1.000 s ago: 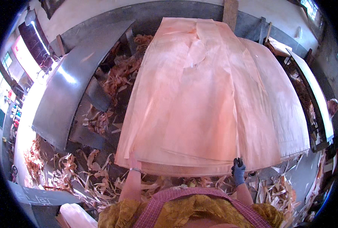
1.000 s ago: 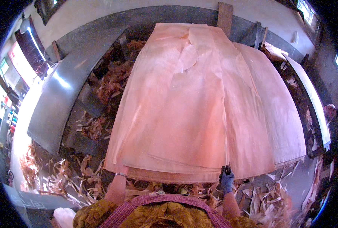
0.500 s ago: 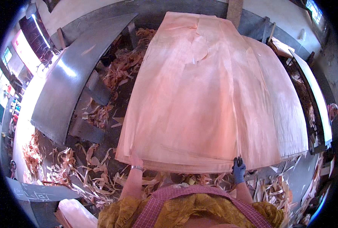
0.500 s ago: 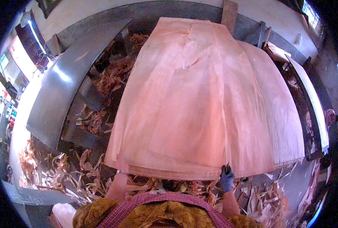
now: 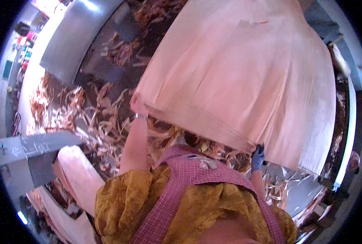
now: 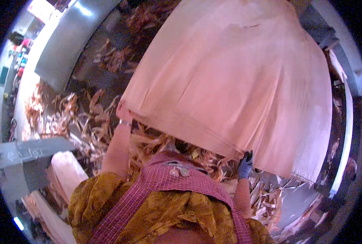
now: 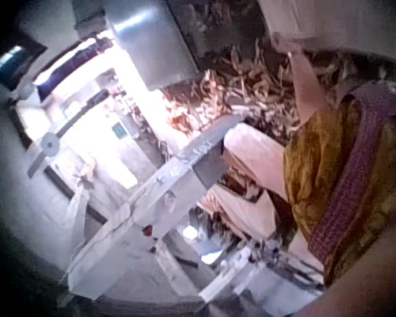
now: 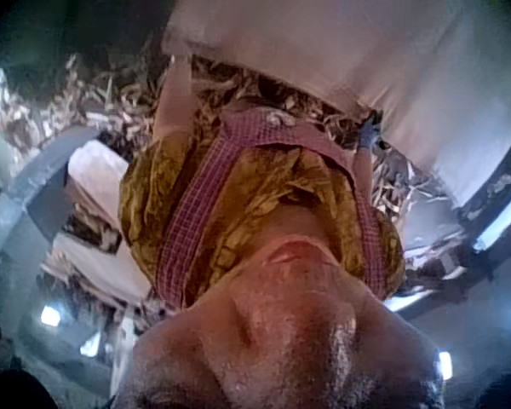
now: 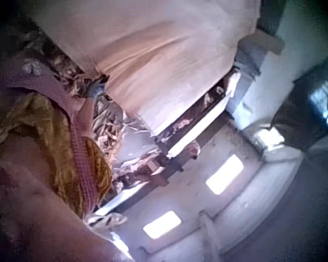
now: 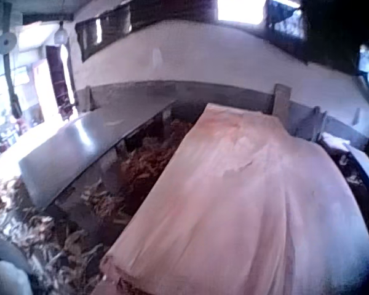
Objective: The person handles wood veneer sheets on a workbench, applying tape to various spots and using a knife to trim the tape and veneer.
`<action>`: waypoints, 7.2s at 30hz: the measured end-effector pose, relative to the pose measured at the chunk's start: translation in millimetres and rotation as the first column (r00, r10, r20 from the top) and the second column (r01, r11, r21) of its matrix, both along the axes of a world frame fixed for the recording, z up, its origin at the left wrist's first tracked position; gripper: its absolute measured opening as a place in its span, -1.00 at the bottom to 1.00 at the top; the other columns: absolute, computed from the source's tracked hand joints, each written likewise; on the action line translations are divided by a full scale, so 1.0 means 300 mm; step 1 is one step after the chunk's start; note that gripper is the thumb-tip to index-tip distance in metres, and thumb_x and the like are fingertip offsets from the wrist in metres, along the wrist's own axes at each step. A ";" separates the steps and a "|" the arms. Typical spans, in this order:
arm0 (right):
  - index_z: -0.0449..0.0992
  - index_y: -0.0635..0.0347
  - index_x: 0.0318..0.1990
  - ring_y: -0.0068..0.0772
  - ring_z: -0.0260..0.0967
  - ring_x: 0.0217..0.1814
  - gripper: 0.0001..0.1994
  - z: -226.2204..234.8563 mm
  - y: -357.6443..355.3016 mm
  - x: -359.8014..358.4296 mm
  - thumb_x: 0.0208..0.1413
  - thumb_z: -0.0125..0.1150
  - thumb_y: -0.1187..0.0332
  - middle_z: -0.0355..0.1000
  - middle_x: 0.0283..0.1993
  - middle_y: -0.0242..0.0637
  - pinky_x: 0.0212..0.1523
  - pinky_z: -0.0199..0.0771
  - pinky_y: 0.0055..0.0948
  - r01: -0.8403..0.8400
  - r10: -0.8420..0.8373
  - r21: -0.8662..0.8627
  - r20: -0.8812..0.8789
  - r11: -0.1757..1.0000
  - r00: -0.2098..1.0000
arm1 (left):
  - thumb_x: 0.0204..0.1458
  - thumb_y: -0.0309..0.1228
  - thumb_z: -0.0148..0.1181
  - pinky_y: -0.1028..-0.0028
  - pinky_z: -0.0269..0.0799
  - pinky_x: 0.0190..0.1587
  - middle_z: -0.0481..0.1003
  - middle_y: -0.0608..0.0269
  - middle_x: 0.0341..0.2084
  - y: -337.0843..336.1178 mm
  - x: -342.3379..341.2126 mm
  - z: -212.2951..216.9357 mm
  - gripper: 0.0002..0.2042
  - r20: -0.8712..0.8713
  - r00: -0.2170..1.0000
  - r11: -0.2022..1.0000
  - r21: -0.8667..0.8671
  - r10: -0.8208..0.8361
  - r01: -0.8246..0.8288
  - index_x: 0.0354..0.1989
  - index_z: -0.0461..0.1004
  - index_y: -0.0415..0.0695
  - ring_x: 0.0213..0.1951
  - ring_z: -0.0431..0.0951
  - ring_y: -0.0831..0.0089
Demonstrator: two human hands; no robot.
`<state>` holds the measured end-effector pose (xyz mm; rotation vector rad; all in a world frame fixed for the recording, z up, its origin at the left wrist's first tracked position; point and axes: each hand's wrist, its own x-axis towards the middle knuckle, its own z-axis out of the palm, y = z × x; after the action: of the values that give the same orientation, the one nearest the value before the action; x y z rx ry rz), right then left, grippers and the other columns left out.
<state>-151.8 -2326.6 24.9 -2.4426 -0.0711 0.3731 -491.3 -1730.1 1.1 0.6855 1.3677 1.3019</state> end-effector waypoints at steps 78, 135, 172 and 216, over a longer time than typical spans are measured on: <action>0.49 0.28 -0.37 -0.24 0.39 -0.49 -0.71 -0.081 -0.996 0.012 0.11 0.27 0.18 0.45 -0.48 -0.08 -0.40 0.37 -0.27 0.319 -0.346 0.138 0.285 0.938 0.894 | 0.03 -0.16 0.07 0.05 0.34 0.10 0.43 0.00 0.03 -0.851 0.593 0.337 -0.52 -0.721 -0.672 -0.088 -0.690 0.168 0.718 0.09 0.32 -0.16 0.06 0.42 -0.01; 0.54 0.11 -0.24 0.12 0.48 -0.27 -0.63 0.380 -0.393 -0.145 0.14 0.14 -0.04 0.50 -0.38 0.00 -0.29 0.44 -0.06 -0.332 0.319 0.041 0.184 0.943 0.930 | -0.01 -0.11 0.19 0.14 0.31 0.18 0.26 -0.15 0.15 -1.115 0.125 0.361 -0.39 -0.799 -0.421 0.052 -0.487 -0.429 0.872 0.23 0.28 -0.07 0.15 0.33 -0.06; 0.47 0.09 -0.19 0.17 0.46 -0.41 -0.61 0.262 -0.008 -0.016 0.20 0.02 -0.06 0.50 -0.46 -0.01 -0.35 0.43 0.10 -0.512 0.472 0.067 0.299 0.857 0.829 | 0.01 -0.16 0.18 0.13 0.34 0.14 0.30 -0.16 0.05 -1.191 0.072 0.408 -0.45 -0.779 -0.441 0.108 -0.536 -0.446 0.837 0.19 0.31 -0.09 0.10 0.37 -0.08; 0.31 0.15 0.20 -0.33 0.39 -0.32 -0.57 0.119 3.542 -1.965 0.26 0.04 0.16 0.44 -0.15 -0.27 -0.22 0.44 -0.29 -0.329 0.762 0.817 -0.194 0.474 0.617 | -0.04 -0.16 0.35 0.36 0.49 -0.07 0.37 -0.04 0.09 1.070 -2.104 1.836 -0.18 -0.366 0.694 0.121 0.919 0.620 0.376 0.30 -0.05 -0.14 -0.04 0.54 0.24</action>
<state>-741.4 -1263.9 60.5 -1.3534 -0.6966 1.1109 -1122.5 -1409.1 551.8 2.3426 0.8221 2.2749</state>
